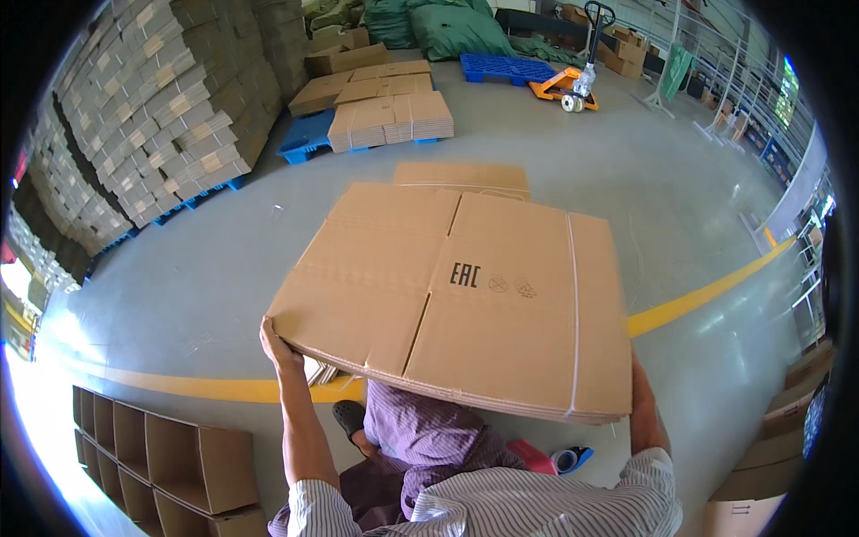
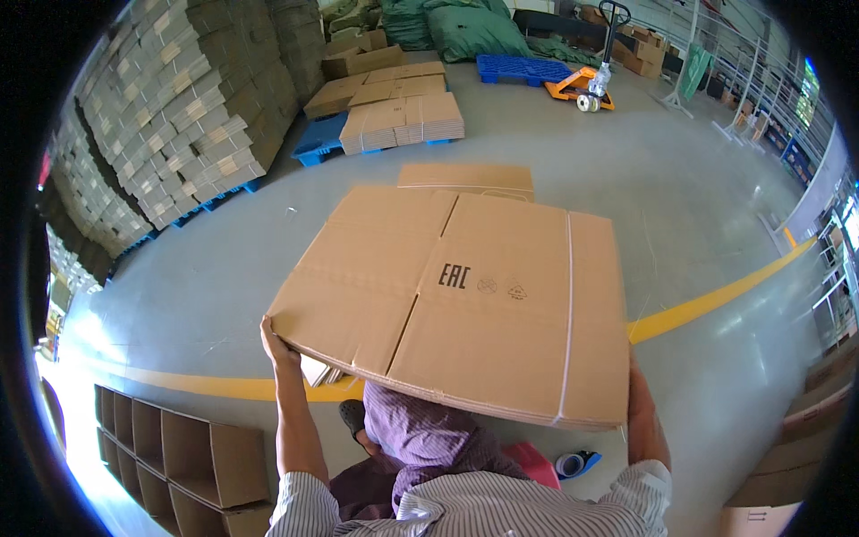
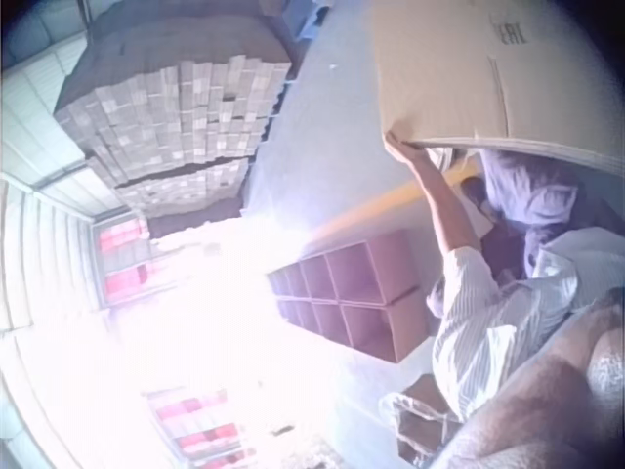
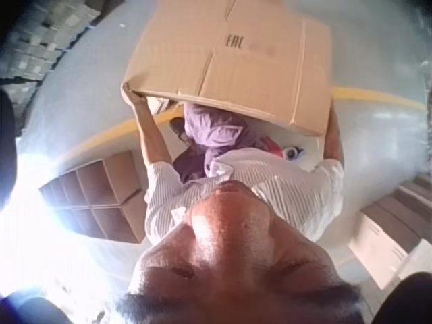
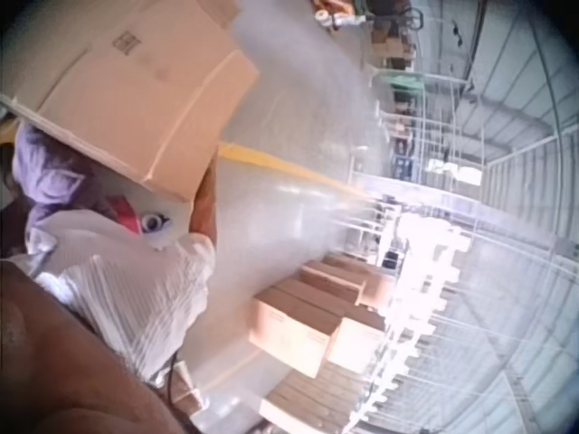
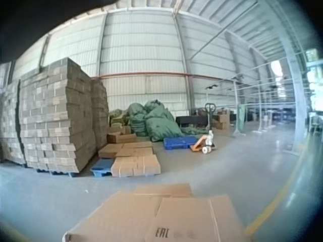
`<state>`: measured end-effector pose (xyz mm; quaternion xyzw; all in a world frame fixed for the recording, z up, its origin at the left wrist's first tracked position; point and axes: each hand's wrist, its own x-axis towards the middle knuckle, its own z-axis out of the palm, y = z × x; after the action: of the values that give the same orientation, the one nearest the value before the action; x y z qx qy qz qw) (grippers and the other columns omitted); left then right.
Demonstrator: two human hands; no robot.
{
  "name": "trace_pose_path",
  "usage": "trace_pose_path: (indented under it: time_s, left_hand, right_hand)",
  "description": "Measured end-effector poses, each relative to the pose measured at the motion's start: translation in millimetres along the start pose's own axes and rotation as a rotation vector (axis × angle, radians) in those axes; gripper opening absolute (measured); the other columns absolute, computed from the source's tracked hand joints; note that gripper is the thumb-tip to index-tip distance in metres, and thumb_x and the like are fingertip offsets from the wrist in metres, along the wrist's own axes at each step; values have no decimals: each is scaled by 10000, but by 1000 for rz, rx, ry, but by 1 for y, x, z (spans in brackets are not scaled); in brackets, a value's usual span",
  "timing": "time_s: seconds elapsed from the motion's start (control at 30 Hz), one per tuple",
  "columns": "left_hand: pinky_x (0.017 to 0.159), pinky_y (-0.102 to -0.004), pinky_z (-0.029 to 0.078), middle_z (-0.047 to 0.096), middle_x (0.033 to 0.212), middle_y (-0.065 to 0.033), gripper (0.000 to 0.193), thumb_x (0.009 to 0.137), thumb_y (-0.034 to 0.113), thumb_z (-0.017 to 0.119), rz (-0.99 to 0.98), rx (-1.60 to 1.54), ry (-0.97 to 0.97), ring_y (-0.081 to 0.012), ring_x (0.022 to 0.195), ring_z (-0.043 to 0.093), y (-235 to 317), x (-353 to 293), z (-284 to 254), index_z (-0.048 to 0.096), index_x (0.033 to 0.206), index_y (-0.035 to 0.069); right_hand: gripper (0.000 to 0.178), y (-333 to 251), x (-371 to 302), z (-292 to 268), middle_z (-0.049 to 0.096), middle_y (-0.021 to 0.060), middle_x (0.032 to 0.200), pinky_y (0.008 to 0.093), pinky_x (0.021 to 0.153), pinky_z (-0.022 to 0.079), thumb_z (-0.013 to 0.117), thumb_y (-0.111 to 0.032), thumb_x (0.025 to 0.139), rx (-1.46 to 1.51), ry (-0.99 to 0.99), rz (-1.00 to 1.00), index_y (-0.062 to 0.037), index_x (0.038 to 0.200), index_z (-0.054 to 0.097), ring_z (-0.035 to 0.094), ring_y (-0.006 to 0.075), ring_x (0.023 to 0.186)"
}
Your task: The person assembles flat cardboard sheets into boxes, folds the flaps, and seals them with packing tape using a handheld dispenser. They repeat this process for multiple boxes, stacking the finished units nearby.
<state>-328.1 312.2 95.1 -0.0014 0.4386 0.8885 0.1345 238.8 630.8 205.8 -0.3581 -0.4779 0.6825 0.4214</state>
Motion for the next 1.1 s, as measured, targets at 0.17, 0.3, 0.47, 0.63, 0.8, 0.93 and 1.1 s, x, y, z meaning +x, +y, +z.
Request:
trace_pose_path:
  time_s: [0.17,0.3,0.47,0.63,0.8,0.93,1.1]
  left_hand:
    - [829,-371,474,588,1060,-56,495,924,542,566,22,415,184,-194,993,566,96,-53,46,562,1142,98]
    - [869,-340,427,597,1048,-23,521,905,561,604,258,613,106,-151,1012,527,175,-80,74,602,1145,99]
    - [1019,-358,372,598,1229,-87,709,851,587,662,486,840,-13,-204,1148,517,200,-69,153,545,1354,103]
    - [1104,-520,285,461,1462,-145,767,858,704,502,602,1465,-147,-360,1361,398,177,-11,201,483,1433,196]
    - [1084,-640,229,462,1475,-89,777,839,758,431,657,1761,-240,-367,1381,368,166,-2,240,503,1419,245]
    - [1028,-472,412,635,1234,-159,684,864,646,565,536,1441,-486,-329,1179,574,184,14,251,630,1282,108]
    - [1056,-356,391,584,1325,-135,602,924,491,625,651,1223,-856,-238,1238,529,159,-47,305,564,1349,69]
  right_hand:
    - [510,-55,-75,-39,648,146,1152,417,720,596,450,-417,978,-72,60,-47,-36,1310,516,666,318,972]
    - [509,-94,-104,-46,653,153,1144,417,712,599,443,-415,980,-102,77,-116,-31,1304,521,669,325,964]
    - [508,-127,-93,-36,658,162,1134,418,703,603,434,-413,983,-95,80,-161,-25,1297,528,674,334,955]
    - [508,-139,-33,-24,663,171,1124,419,694,607,425,-411,987,-29,45,-59,-18,1289,535,679,343,945]
    - [528,-135,14,-64,673,195,1094,425,680,612,412,-428,987,-149,-258,171,-15,1291,536,683,368,932]
    - [685,-113,15,-46,629,238,1176,387,713,606,329,-519,982,-50,-133,-47,75,1296,462,680,358,953]
    - [1044,-103,17,-37,607,141,1129,364,768,530,163,-876,817,-82,13,-276,1,1314,436,644,240,900]
